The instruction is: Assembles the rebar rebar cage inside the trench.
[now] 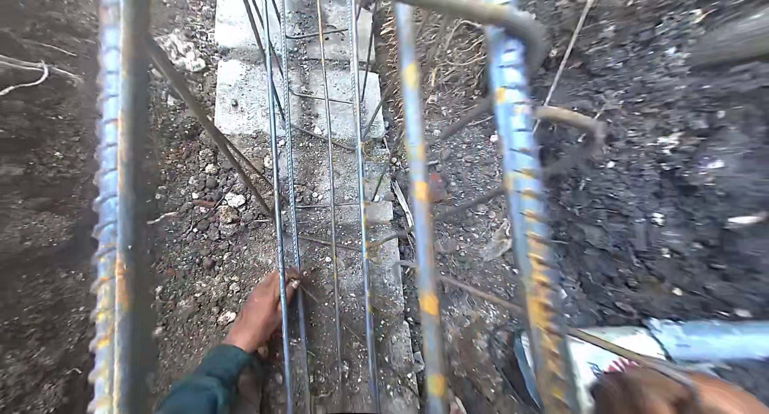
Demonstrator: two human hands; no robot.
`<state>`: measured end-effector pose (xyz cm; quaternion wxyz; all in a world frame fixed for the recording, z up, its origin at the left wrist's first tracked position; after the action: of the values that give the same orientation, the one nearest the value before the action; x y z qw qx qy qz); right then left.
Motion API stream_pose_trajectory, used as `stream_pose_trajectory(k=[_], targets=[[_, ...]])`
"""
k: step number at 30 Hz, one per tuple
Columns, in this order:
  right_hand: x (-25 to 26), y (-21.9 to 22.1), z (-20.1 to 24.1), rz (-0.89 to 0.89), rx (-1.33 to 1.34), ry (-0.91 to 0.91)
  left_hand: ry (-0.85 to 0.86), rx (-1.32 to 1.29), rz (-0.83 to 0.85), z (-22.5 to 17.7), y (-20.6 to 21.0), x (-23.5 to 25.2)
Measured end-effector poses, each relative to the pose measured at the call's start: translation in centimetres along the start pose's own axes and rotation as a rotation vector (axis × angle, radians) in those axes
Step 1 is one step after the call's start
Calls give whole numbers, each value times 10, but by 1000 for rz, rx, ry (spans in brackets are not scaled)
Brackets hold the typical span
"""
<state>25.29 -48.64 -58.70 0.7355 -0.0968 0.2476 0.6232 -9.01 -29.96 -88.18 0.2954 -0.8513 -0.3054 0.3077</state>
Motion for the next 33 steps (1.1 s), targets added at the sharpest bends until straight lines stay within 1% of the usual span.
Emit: stream_pose_trajectory(k=[2, 3, 4, 6, 9, 11, 13, 14, 16, 17, 19, 21, 23, 26, 28, 29, 31, 33], targets=[[30, 22, 6, 100, -127, 118, 9, 111, 85, -9, -11, -2], [46, 31, 6, 109, -144, 148, -8, 145, 112, -12, -18, -6], [62, 38, 7, 88, -134, 138, -35, 173, 116, -14, -27, -10], [84, 49, 17, 13, -95, 54, -82, 225, 51, -12, -44, -21], [99, 65, 34, -39, -97, 31, -78, 277, 2, -1, -61, -31], [99, 68, 32, -73, -135, 44, 9, 341, 14, -3, -68, -32], [90, 51, 32, -162, -145, 47, 96, 408, -16, -6, -70, -32], [83, 38, 36, -215, -129, 27, 103, 425, 0, -9, -72, -29], [64, 20, 44, -290, -68, -15, 59, 429, 119, -12, -74, -24], [53, 16, 48, -323, -80, -35, 46, 408, 171, -13, -73, -22], [32, 15, 54, -351, -175, -59, -23, 310, 266, -15, -69, -17], [24, 28, 54, -344, -243, -57, -166, 154, 343, -15, -68, -11], [24, 43, 49, -364, -228, -38, -339, -60, 385, -14, -67, -10], [28, 45, 42, -443, -126, -15, -602, -439, 407, -3, -67, -5], [29, 47, 41, -462, -92, 8, -739, -740, 347, 11, -60, -1], [31, 50, 39, -444, -88, 8, -796, -847, 279, 18, -56, 0], [34, 57, 33, -396, -56, 10, -837, -941, 121, 28, -42, -4], [35, 59, 30, -372, 16, 2, -800, -956, -13, 27, -21, 0]])
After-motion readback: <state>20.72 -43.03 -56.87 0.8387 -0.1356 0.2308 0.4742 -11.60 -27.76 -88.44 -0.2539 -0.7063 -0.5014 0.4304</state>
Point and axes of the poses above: each hand's wrist, its own x-axis towards the middle knuckle, its own y-axis out of the palm, z = x × y, the point moved 5 cm from there along x, towards the middle knuckle, and after that the axes turned 7 degrees about x, right-handed, at the moved point
